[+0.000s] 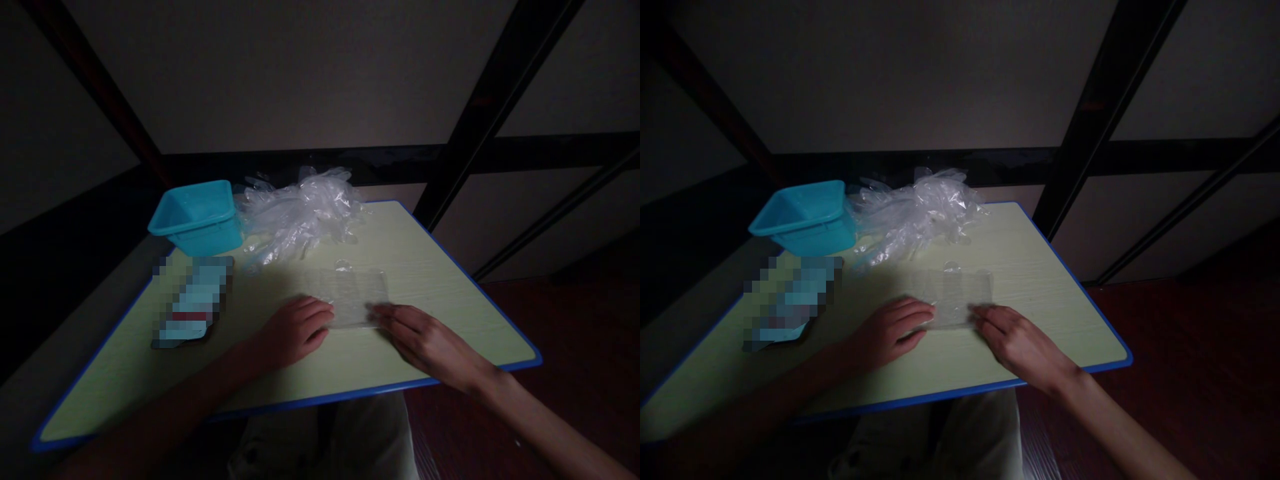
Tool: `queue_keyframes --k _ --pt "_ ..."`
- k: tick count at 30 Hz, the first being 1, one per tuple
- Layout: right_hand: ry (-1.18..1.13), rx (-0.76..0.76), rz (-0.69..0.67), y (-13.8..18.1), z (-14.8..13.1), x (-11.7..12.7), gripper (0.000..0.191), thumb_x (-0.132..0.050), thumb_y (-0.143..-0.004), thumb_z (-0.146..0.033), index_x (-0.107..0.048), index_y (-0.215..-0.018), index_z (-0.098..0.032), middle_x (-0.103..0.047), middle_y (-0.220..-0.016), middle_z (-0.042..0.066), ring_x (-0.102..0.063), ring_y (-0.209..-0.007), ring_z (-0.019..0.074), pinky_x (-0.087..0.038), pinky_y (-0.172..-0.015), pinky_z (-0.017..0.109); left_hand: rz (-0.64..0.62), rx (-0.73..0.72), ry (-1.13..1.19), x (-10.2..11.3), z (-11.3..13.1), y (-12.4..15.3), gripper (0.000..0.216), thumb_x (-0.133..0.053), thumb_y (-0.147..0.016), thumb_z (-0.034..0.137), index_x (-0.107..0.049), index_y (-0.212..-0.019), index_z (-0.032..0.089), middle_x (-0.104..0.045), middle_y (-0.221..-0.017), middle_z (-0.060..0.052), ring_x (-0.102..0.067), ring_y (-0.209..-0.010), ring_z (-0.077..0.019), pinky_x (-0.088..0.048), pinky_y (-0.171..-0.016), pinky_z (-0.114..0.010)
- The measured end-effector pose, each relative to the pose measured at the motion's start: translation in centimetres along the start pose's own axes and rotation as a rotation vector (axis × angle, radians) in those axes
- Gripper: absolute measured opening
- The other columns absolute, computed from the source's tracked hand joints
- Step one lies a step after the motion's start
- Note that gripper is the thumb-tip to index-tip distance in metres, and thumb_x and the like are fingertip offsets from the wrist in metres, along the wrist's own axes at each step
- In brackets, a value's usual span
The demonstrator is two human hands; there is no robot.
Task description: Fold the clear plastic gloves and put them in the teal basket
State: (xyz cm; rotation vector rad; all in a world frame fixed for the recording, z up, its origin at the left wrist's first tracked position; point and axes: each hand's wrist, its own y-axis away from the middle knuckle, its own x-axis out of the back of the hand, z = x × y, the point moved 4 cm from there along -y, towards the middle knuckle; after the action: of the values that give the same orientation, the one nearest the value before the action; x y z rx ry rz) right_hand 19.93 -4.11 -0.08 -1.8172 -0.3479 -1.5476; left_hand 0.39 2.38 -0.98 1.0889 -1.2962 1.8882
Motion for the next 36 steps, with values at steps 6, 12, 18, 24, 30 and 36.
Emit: queue_keyframes --k 6,12,18,24,30,36 --pt "-0.173 -0.133 0.078 0.1 0.7 -0.3 0.03 -0.038 -0.09 -0.012 -0.065 -0.104 -0.01 -0.066 -0.109 0.015 -0.064 -0.1 0.0202 -0.056 -0.084 0.035 0.015 -0.01 0.01 0.1 0.0 0.0 0.02 -0.047 -0.085 0.012 -0.061 -0.1 0.013 -0.068 -0.1 -0.01 -0.061 -0.091 -0.0195 -0.051 -0.081 -0.034" --pt "-0.344 -0.208 0.222 0.1 1.4 0.0 0.024 -0.045 -0.09 -0.017 -0.069 -0.093 -0.013 -0.069 -0.098 0.013 -0.067 -0.09 0.0185 -0.057 -0.078 0.031 0.041 -0.006 0.005 0.0 -0.1 0.0 0.016 -0.05 -0.084 0.014 -0.062 -0.096 0.013 -0.068 -0.097 -0.009 -0.062 -0.088 -0.0193 -0.051 -0.079 -0.033" --pt "-0.393 -0.206 0.285 0.0 1.4 1.1 0.022 -0.049 -0.088 -0.017 -0.071 -0.09 -0.017 -0.072 -0.091 0.009 -0.068 -0.085 0.0197 -0.057 -0.074 0.034 0.167 -0.021 -0.051 0.5 -0.1 0.0 0.014 -0.049 -0.086 0.012 -0.063 -0.084 0.014 -0.071 -0.087 -0.006 -0.065 -0.078 -0.017 -0.052 -0.071 -0.03" --pt "-0.377 -0.173 0.311 0.0 0.4 3.0 0.023 -0.05 -0.086 -0.011 -0.069 -0.097 -0.015 -0.073 -0.091 0.008 -0.068 -0.083 0.018 -0.057 -0.072 0.029 0.283 0.015 0.011 2.4 0.1 0.0 0.016 -0.049 -0.086 0.013 -0.062 -0.078 0.015 -0.072 -0.082 -0.006 -0.067 -0.074 -0.0136 -0.054 -0.068 -0.025" --pt "-0.467 -0.263 0.371 -0.4 -0.6 6.5 0.017 -0.055 -0.084 -0.013 -0.069 -0.09 -0.02 -0.074 -0.083 0.003 -0.069 -0.073 0.0131 -0.056 -0.064 0.02 0.222 0.175 0.24 6.3 1.8 -1.1 0.014 -0.05 -0.083 0.012 -0.064 -0.079 0.016 -0.073 -0.078 -0.003 -0.068 -0.072 -0.0111 -0.053 -0.067 -0.019" --pt "-0.688 -0.526 0.48 -1.4 -0.9 9.7 0.005 -0.067 -0.076 -0.022 -0.069 -0.072 -0.025 -0.07 -0.062 -0.003 -0.064 -0.053 0.0102 -0.051 -0.048 0.017 0.12 0.514 0.631 9.9 2.3 -2.2 0.007 -0.059 -0.074 0.018 -0.063 -0.068 0.018 -0.069 -0.06 0.002 -0.065 -0.053 -0.0114 -0.049 -0.051 -0.017"
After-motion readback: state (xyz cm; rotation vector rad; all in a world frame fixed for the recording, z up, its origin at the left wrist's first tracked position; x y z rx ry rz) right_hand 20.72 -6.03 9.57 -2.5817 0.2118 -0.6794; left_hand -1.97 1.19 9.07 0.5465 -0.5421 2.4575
